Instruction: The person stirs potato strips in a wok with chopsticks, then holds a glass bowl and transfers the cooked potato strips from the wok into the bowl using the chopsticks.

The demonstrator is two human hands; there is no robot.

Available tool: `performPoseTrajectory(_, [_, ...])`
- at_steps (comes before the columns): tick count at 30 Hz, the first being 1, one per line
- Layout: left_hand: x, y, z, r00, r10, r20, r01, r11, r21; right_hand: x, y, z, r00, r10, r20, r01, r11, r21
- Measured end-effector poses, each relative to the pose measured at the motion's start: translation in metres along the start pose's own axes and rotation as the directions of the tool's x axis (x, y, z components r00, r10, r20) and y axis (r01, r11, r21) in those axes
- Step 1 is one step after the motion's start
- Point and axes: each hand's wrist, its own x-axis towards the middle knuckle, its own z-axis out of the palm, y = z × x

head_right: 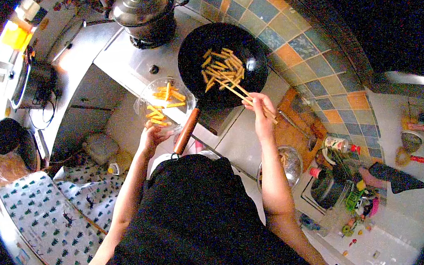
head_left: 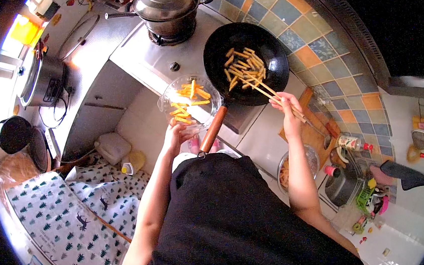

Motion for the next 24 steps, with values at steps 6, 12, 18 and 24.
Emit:
performPoseTrajectory(6, [0.005,-0.005,-0.009,0.998,0.038,0.056,-0.035,0.998,-0.044,-0.014,0.031,0.011,0.995,-0.099,-0.016,0.096,0.985,-0.141])
performPoseTrajectory(12, [0.009,-0.011,-0.013,0.996,0.059,0.071,-0.055,0.997,-0.059,-0.019,0.027,0.042,0.980,-0.198,0.002,0.185,0.911,-0.369])
performPoseTrajectory(18, [0.004,-0.007,-0.009,0.998,0.045,0.052,-0.046,0.999,0.017,-0.017,0.037,0.062,0.964,-0.209,0.162,0.258,0.879,-0.401])
performPoseTrajectory(24, [0.003,-0.009,-0.010,0.997,0.048,0.056,-0.047,0.999,-0.020,-0.029,0.025,0.071,0.931,-0.314,0.187,0.362,0.866,-0.346])
